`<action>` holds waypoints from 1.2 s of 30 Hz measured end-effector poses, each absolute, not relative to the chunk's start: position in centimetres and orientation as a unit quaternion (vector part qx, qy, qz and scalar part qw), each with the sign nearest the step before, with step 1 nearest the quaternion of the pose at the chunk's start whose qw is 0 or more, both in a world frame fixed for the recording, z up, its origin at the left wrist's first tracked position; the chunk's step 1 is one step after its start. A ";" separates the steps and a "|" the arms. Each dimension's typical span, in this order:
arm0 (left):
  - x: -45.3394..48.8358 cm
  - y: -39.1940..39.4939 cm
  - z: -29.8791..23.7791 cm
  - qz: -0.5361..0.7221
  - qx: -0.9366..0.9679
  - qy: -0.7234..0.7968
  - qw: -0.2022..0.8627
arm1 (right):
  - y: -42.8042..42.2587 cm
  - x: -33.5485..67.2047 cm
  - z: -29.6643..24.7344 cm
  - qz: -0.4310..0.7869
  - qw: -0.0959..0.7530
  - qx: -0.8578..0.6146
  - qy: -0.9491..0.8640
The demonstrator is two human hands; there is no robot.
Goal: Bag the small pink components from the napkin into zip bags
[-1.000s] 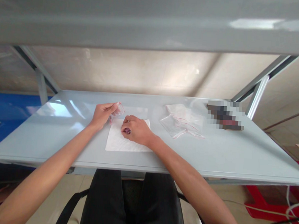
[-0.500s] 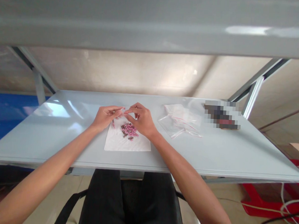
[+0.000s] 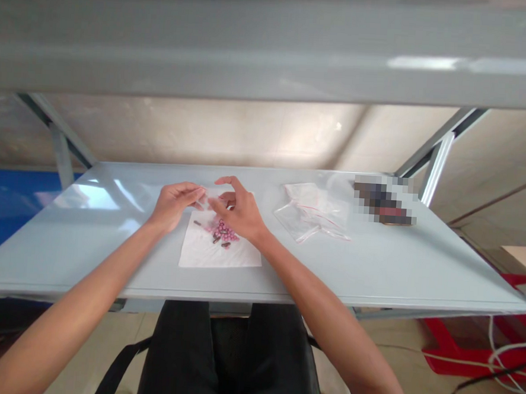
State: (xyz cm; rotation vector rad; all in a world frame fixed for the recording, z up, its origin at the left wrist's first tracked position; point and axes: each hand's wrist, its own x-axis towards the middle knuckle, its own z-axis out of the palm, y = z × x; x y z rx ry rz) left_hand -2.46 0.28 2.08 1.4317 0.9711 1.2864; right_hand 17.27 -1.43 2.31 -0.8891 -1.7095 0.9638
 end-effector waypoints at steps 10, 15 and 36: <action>-2.7 0.6 1.9 0.545 0.613 0.423 0.386 | 1.5 15.5 2.4 0.371 0.471 -0.362 -0.714; -2.6 0.5 1.9 0.542 0.627 0.411 0.381 | 1.2 15.5 1.7 0.373 0.492 -0.366 -0.696; -2.1 0.4 2.2 0.566 0.608 0.378 0.410 | 0.8 16.6 1.3 0.372 0.526 -0.347 -0.681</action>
